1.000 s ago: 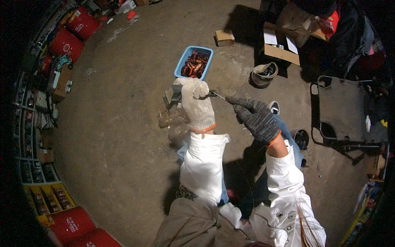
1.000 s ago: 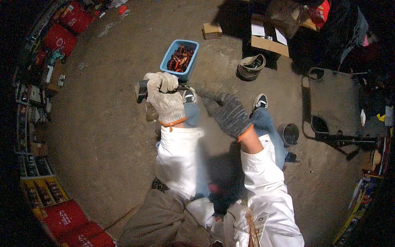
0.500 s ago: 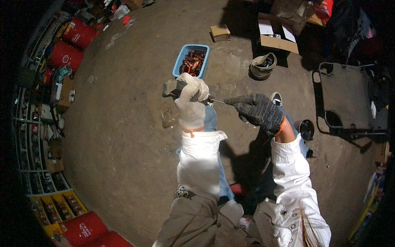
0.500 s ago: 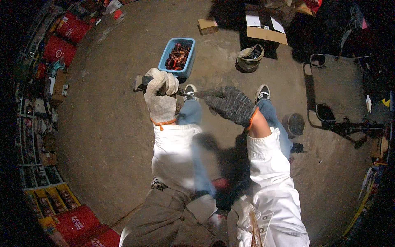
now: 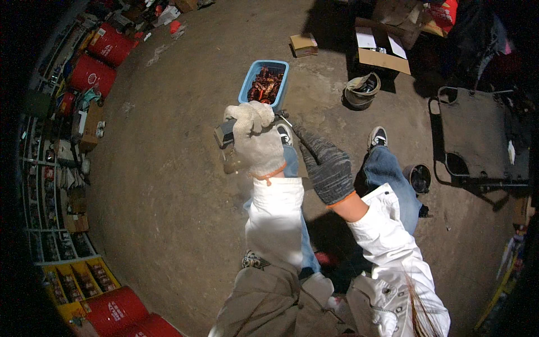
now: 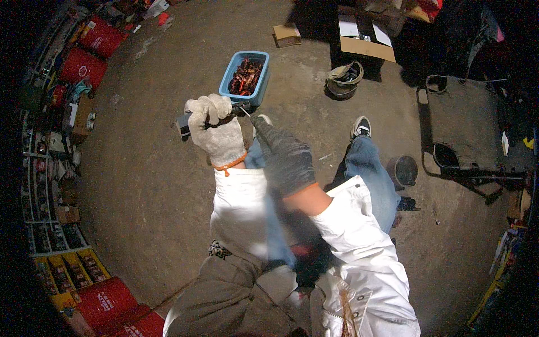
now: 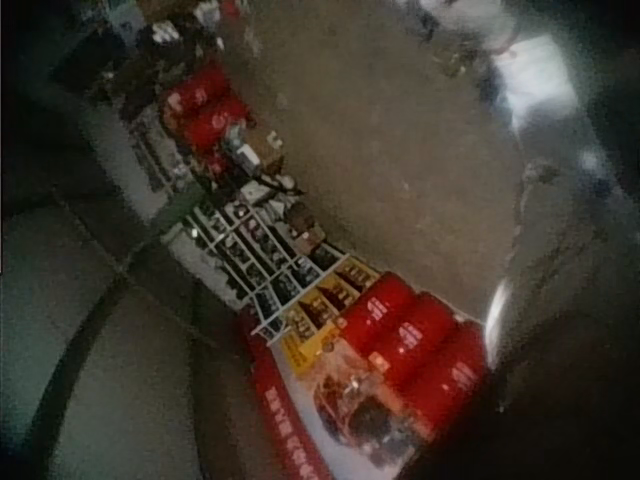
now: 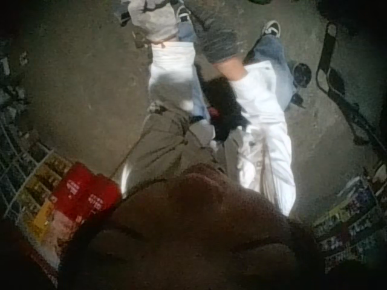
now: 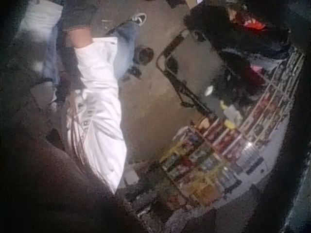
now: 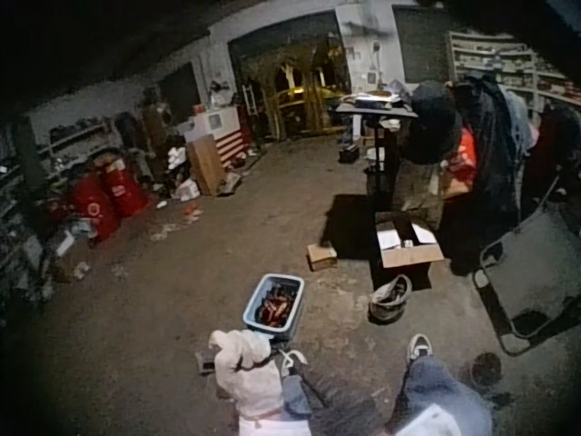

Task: The person sits on the floor and uses a screwdriver to disassemble a cylindrical metal component. They remove internal parts and place them into a blue bin, then use a hammer to tap the component and continue disassembly.

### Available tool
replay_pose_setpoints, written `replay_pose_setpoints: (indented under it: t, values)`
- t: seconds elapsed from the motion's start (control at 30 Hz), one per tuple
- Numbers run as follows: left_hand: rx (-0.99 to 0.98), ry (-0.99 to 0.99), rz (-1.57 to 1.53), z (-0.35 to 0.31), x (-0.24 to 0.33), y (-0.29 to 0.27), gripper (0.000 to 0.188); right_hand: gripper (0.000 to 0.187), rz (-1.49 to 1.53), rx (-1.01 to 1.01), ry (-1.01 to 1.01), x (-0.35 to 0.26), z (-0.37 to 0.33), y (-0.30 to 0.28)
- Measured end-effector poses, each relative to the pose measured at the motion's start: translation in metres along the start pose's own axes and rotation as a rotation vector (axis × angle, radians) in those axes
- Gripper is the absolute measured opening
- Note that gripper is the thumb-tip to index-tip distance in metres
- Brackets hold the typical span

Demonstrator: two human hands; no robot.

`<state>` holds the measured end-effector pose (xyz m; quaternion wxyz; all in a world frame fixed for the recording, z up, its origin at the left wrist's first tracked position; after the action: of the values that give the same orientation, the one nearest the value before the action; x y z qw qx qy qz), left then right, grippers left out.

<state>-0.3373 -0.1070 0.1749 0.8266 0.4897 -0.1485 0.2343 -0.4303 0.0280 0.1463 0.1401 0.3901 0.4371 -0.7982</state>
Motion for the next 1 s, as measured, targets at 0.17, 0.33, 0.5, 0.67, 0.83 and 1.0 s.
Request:
replay_pose_setpoints:
  t: [0.17,0.33,0.5,0.67,0.83,1.0]
  values:
    - [0.135,-0.043,-0.205,0.003,-0.004,0.002,0.012,0.037,0.054,0.132,-0.085,-0.007,0.003,-0.009]
    - [0.455,-0.152,-0.388,-0.008,-0.014,-0.021,0.021,0.033,-0.006,0.103,-0.125,-0.005,0.005,-0.010]
    - [0.340,-0.139,-0.369,-0.006,-0.011,-0.016,0.053,0.032,-0.052,0.075,-0.111,-0.003,0.006,-0.011]
    - [0.483,-0.145,-0.274,-0.010,-0.011,-0.028,0.057,0.029,-0.068,0.038,-0.083,0.000,0.010,-0.007]
    - [0.542,-0.147,-0.233,-0.009,-0.014,-0.035,0.053,0.027,-0.058,0.004,-0.053,0.006,0.013,-0.006]
    - [0.541,-0.169,-0.145,-0.012,-0.018,-0.037,0.050,0.026,-0.092,-0.025,-0.042,0.010,0.015,-0.010]
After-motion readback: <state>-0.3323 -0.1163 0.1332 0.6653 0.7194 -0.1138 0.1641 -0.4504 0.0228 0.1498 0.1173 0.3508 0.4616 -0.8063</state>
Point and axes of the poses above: each hand's wrist, its own z-axis towards the middle knuckle, its own y-axis out of the palm, x = y × z, the point moved 9 cm from there along z, towards the middle knuckle, and after that the axes turned 7 degrees about y, right-handed, at the moved point
